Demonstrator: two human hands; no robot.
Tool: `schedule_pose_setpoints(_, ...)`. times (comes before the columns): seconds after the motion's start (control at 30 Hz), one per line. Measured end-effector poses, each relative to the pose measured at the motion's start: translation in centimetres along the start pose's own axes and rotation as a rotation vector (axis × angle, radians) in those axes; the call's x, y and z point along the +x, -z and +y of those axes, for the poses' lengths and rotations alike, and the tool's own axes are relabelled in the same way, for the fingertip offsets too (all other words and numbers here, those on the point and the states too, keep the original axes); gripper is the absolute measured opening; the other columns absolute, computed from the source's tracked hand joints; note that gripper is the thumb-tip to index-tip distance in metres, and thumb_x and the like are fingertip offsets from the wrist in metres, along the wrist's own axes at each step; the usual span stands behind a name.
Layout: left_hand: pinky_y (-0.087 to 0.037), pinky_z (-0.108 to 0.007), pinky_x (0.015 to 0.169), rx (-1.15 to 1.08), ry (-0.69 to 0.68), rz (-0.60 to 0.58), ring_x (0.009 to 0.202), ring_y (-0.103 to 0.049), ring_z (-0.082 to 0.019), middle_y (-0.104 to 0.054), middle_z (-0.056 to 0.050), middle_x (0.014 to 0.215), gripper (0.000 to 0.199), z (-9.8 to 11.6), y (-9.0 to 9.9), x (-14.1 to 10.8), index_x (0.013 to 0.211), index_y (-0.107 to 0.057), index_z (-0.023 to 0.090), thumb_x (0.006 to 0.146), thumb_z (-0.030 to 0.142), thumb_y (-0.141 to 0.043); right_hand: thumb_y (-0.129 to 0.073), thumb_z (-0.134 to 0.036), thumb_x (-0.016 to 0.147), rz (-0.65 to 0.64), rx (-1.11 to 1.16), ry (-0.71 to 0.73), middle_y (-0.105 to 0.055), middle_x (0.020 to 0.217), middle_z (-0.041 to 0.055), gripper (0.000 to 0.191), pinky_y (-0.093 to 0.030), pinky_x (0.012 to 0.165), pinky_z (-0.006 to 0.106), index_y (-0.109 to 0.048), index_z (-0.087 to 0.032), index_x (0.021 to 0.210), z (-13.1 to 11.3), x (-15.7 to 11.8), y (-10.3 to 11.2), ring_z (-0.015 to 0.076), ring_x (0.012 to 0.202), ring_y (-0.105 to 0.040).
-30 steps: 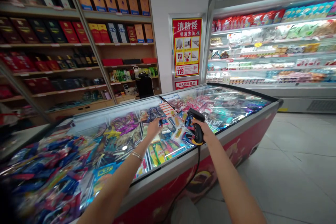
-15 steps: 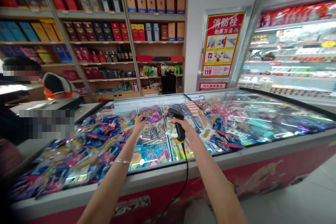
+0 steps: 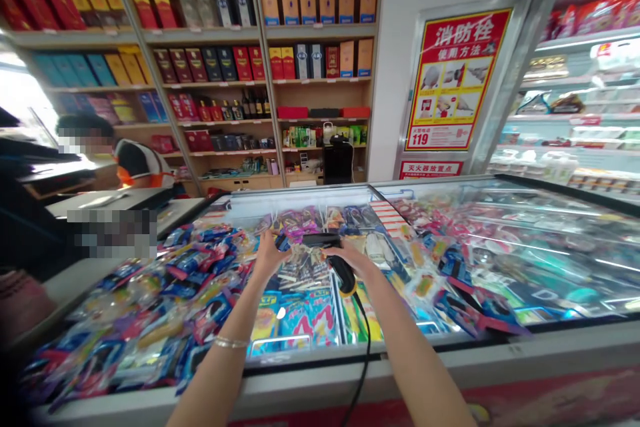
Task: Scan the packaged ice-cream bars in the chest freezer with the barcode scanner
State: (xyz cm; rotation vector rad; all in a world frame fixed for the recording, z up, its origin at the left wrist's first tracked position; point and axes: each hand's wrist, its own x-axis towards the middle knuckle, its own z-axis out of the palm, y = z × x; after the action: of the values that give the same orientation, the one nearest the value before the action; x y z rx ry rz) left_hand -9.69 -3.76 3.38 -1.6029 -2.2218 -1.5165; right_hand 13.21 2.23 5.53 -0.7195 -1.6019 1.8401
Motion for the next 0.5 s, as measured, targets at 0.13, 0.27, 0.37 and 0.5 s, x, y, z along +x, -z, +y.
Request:
schedule_pose_setpoints(0.13, -0.044, -0.039, 0.089, -0.003, -0.058, 0.018, 0.096, -0.054, -0.022, -0.048, -0.005, 0.096, 0.042, -0.1, 0.3, 0.1, 0.092, -0.051, 0.016, 0.054, 0.017, -0.070, -0.070, -0.036, 0.061, -0.126, 0.083, -0.009, -0.067, 0.069, 0.0050, 0.031, -0.043, 0.054, 0.025, -0.065, -0.013, 0.081, 0.2, 0.4, 0.0, 0.0153, 0.058, -0.060)
schedule_pose_setpoints(0.27, -0.046, -0.038, 0.088, -0.024, -0.086, 0.040, 0.091, -0.057, -0.020, -0.052, -0.005, 0.095, 0.040, -0.1, 1.0, 0.3, 0.095, -0.058, 0.017, 0.056, 0.015, -0.069, -0.069, -0.038, 0.064, -0.150, 0.106, 0.016, -0.067, 0.064, 0.0050, 0.030, -0.043, 0.056, 0.025, -0.066, -0.012, 0.081, 0.8, 0.9, 0.0, 0.0149, 0.057, -0.059)
schedule_pose_setpoints(0.37, -0.046, -0.038, 0.087, -0.034, -0.060, 0.042, 0.091, -0.058, -0.020, -0.054, -0.006, 0.096, 0.044, -0.2, 1.6, 0.6, 0.098, -0.060, 0.017, 0.055, 0.012, -0.069, -0.070, -0.039, 0.065, -0.140, 0.116, 0.061, -0.069, 0.072, 0.0063, 0.033, -0.042, 0.054, 0.024, -0.068, -0.012, 0.084, 0.7, 0.8, -0.1, 0.0143, 0.058, -0.060)
schedule_pose_setpoints(0.5, -0.047, -0.037, 0.087, -0.036, -0.032, 0.066, 0.092, -0.058, -0.021, -0.056, -0.007, 0.099, 0.049, -0.7, 2.1, 0.8, 0.102, -0.061, 0.016, 0.054, 0.008, -0.067, -0.071, -0.042, 0.064, -0.111, 0.109, 0.080, -0.069, 0.070, 0.0069, 0.036, -0.039, 0.048, 0.022, -0.070, -0.011, 0.082, 0.6, 0.3, 0.1, 0.0131, 0.054, -0.058)
